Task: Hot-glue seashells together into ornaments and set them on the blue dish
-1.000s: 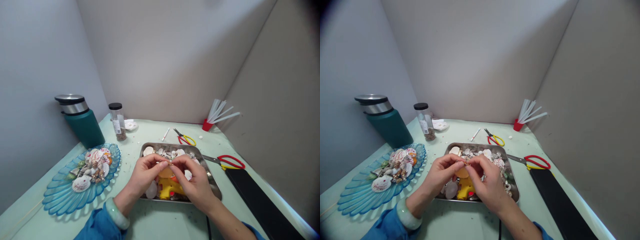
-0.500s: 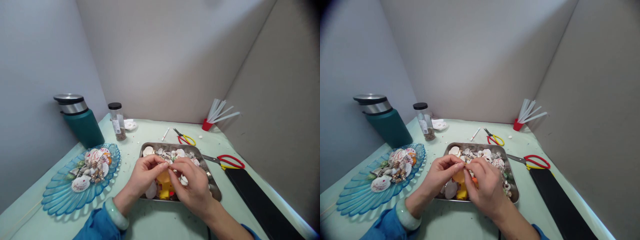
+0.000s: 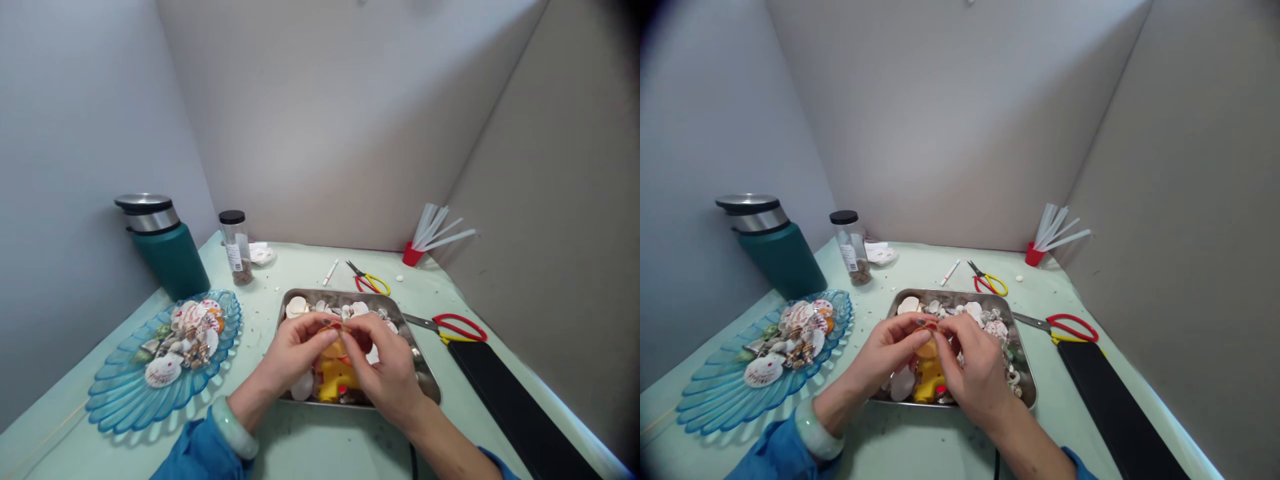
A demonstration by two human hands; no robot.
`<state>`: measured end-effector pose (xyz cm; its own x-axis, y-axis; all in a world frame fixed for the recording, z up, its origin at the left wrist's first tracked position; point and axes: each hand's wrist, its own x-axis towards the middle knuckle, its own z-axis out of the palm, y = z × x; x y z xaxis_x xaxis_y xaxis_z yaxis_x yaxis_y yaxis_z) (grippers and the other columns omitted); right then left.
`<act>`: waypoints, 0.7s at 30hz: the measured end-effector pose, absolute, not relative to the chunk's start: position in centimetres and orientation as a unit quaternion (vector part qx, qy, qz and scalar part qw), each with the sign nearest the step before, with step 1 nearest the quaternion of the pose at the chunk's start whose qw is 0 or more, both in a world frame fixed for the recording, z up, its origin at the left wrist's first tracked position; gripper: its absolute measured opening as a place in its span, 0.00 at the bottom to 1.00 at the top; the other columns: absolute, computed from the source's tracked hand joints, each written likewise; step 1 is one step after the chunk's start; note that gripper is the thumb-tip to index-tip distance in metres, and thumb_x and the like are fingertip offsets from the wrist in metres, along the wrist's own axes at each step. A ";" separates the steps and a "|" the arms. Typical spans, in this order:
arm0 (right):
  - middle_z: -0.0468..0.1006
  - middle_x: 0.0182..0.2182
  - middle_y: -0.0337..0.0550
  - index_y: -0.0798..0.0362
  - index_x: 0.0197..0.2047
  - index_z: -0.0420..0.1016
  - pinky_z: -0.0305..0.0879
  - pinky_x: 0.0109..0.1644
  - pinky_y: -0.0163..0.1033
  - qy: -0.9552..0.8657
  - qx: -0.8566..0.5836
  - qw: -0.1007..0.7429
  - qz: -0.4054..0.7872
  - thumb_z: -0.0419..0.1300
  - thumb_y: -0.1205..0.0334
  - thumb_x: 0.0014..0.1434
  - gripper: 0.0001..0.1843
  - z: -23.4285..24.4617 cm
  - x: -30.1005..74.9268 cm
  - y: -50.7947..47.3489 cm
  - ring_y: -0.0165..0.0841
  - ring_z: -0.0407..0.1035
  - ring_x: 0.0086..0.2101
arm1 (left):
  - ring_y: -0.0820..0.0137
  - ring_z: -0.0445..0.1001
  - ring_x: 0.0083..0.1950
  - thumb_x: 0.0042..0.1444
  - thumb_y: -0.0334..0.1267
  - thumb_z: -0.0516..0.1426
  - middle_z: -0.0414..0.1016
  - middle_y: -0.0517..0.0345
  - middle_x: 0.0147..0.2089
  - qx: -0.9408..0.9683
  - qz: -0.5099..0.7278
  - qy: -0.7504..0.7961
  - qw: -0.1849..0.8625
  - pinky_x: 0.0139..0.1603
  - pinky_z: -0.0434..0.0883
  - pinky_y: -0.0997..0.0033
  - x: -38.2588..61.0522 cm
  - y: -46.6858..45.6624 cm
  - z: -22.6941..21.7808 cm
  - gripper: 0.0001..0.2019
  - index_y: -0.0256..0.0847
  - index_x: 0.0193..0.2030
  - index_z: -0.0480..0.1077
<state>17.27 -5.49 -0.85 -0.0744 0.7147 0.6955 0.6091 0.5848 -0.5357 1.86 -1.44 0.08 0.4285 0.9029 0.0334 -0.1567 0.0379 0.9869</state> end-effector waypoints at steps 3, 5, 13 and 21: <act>0.72 0.33 0.42 0.51 0.43 0.67 0.63 0.33 0.37 -0.731 -0.461 0.500 0.050 0.55 0.67 0.60 0.07 -1.0 17.3 -5.4 0.31 0.67 0.29 | 0.81 0.61 0.19 0.50 0.44 0.61 0.72 0.60 0.26 0.562 0.419 0.348 0.622 0.17 0.61 0.82 1.9 -1.4 0.1 0.13 0.36 0.37 0.75; 0.73 0.33 0.42 0.52 0.46 0.65 0.63 0.33 0.36 -0.727 -0.477 0.491 0.055 0.55 0.64 0.61 0.10 -0.7 17.5 -5.4 0.30 0.67 0.28 | 0.81 0.60 0.19 0.50 0.45 0.60 0.71 0.61 0.25 0.550 0.435 0.355 0.619 0.17 0.60 0.82 1.9 -1.4 0.1 0.13 0.36 0.36 0.74; 0.75 0.25 0.39 0.50 0.30 0.68 0.53 0.27 0.35 -0.817 -0.545 0.176 0.066 0.69 0.50 0.44 0.17 1.3 19.8 -6.0 0.35 0.68 0.25 | 0.80 0.60 0.20 0.54 0.48 0.58 0.66 0.65 0.26 0.484 0.532 0.364 0.592 0.17 0.59 0.84 1.5 -0.9 -0.2 0.13 0.39 0.36 0.67; 0.77 0.29 0.43 0.51 0.48 0.68 0.57 0.32 0.38 -0.786 -0.572 0.191 0.135 0.56 0.61 0.59 0.13 0.6 19.9 -5.8 0.39 0.71 0.29 | 0.83 0.54 0.14 0.55 0.50 0.56 0.66 0.68 0.24 0.478 0.549 0.373 0.575 0.15 0.58 0.82 1.5 -0.5 -0.3 0.15 0.39 0.37 0.64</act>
